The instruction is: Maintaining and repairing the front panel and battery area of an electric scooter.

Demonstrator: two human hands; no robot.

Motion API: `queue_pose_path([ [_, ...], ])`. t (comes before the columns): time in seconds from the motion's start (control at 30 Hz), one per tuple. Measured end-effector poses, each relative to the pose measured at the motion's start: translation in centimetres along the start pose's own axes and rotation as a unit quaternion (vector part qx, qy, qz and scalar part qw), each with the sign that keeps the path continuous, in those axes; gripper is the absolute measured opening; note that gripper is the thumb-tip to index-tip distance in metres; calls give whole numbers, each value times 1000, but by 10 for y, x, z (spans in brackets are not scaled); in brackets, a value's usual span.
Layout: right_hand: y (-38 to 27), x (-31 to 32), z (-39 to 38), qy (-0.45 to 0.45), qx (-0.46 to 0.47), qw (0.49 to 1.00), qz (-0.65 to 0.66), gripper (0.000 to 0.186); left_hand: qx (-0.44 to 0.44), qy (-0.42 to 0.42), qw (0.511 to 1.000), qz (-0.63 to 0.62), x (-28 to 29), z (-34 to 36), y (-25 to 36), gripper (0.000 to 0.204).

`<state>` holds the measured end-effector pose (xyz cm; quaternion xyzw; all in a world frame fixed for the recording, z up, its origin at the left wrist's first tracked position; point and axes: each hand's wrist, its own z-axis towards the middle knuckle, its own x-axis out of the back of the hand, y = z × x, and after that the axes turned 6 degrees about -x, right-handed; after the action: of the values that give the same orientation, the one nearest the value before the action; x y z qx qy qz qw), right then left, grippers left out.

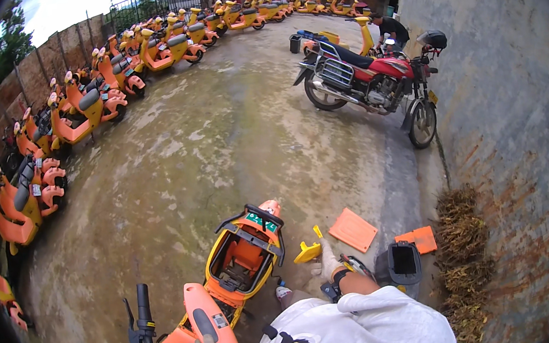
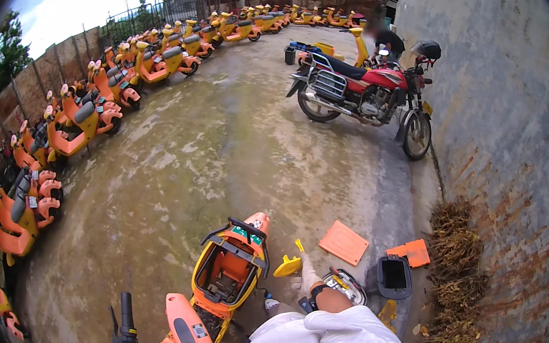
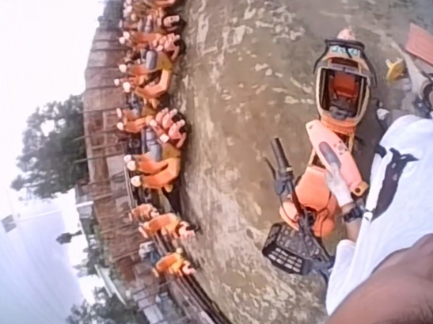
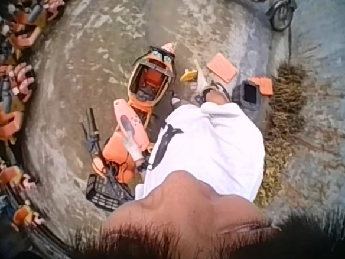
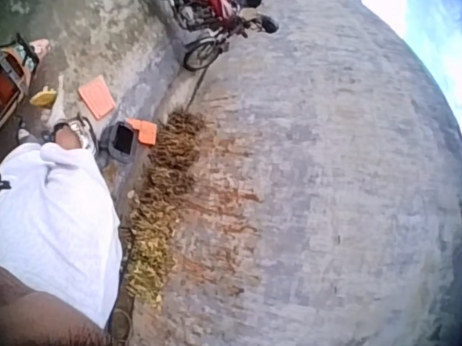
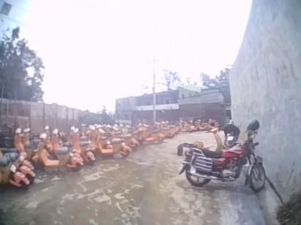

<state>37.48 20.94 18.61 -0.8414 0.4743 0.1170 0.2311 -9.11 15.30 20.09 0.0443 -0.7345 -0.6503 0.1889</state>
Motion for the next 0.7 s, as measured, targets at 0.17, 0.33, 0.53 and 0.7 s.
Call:
queue_pose_path([
  [0.17, 4, 40, 7, 159, -4, 987, -10, 58, -19, 21, 997, 65, 2, -7, -42, 29],
  [0.33, 10, 61, 3, 179, 36, 983, 7, 56, 65, -8, 998, 2, 2, 0, -60, 24],
  [0.53, 14, 45, -3, 194, 67, 978, -23, 50, 102, -26, 994, -37, -13, 5, -52, 22],
  [0.7, 17, 25, -8, 179, 104, 973, -97, 54, 87, -9, 994, -60, -12, 4, -68, 23],
])
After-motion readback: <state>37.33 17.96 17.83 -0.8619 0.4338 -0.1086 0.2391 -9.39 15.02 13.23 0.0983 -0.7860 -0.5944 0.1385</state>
